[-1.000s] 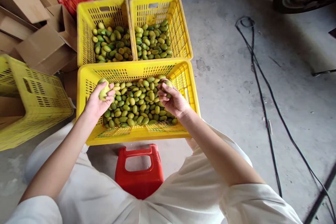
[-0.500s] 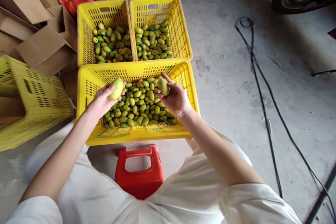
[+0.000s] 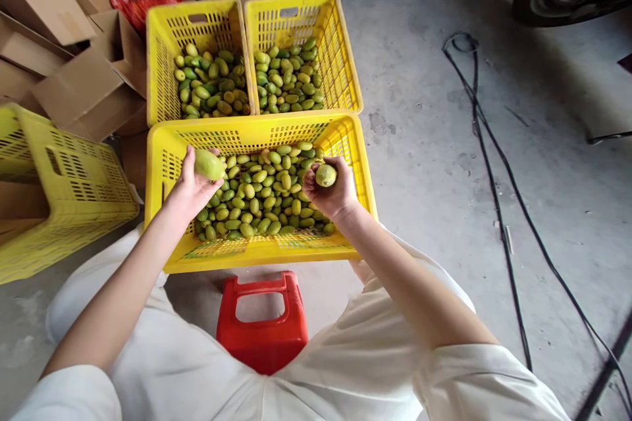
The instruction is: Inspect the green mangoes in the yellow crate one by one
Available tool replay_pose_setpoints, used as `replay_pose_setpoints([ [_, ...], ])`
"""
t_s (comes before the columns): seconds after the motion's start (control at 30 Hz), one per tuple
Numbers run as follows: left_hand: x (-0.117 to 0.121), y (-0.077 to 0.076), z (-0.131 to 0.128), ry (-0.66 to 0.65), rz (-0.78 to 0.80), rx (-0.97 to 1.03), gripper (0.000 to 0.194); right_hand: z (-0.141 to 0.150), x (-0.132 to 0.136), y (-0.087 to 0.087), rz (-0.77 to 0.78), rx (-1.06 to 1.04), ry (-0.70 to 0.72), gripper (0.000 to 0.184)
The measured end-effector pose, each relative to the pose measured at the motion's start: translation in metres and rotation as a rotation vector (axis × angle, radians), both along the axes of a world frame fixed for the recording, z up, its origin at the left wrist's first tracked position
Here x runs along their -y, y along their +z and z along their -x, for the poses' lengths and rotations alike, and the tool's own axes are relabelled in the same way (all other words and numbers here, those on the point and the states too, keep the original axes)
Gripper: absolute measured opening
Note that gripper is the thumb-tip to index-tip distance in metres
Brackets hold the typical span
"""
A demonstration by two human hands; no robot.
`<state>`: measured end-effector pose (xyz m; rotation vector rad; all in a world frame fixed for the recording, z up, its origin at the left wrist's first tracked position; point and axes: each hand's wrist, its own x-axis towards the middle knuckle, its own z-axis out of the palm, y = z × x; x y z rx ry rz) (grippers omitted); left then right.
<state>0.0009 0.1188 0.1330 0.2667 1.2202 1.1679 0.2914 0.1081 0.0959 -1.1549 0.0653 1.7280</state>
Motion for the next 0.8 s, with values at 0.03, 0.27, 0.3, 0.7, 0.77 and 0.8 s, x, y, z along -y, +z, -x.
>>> replay_pose_setpoints([
  [0.03,0.001,0.001,0.0,-0.015,0.006,0.009,0.032,0.001,0.0,0.0,-0.004,-0.004,-0.017,0.032],
  [0.27,0.004,0.011,-0.003,-0.033,0.117,0.076,0.03,-0.002,0.001,0.006,-0.163,-0.075,0.082,0.031],
  [0.3,0.003,0.012,-0.002,-0.036,0.121,0.071,0.029,-0.003,0.001,0.006,-0.175,-0.058,0.097,0.032],
  [0.7,0.003,0.018,0.011,-0.233,0.027,-0.03,0.019,0.009,0.006,0.016,-0.262,0.019,0.148,0.037],
  [0.77,0.005,0.013,0.012,-0.297,-0.045,-0.031,0.027,0.007,0.005,0.017,-0.232,-0.006,0.119,0.031],
  [0.8,0.006,0.011,0.012,-0.322,-0.063,-0.03,0.033,0.005,0.005,0.017,-0.222,-0.021,0.111,0.029],
])
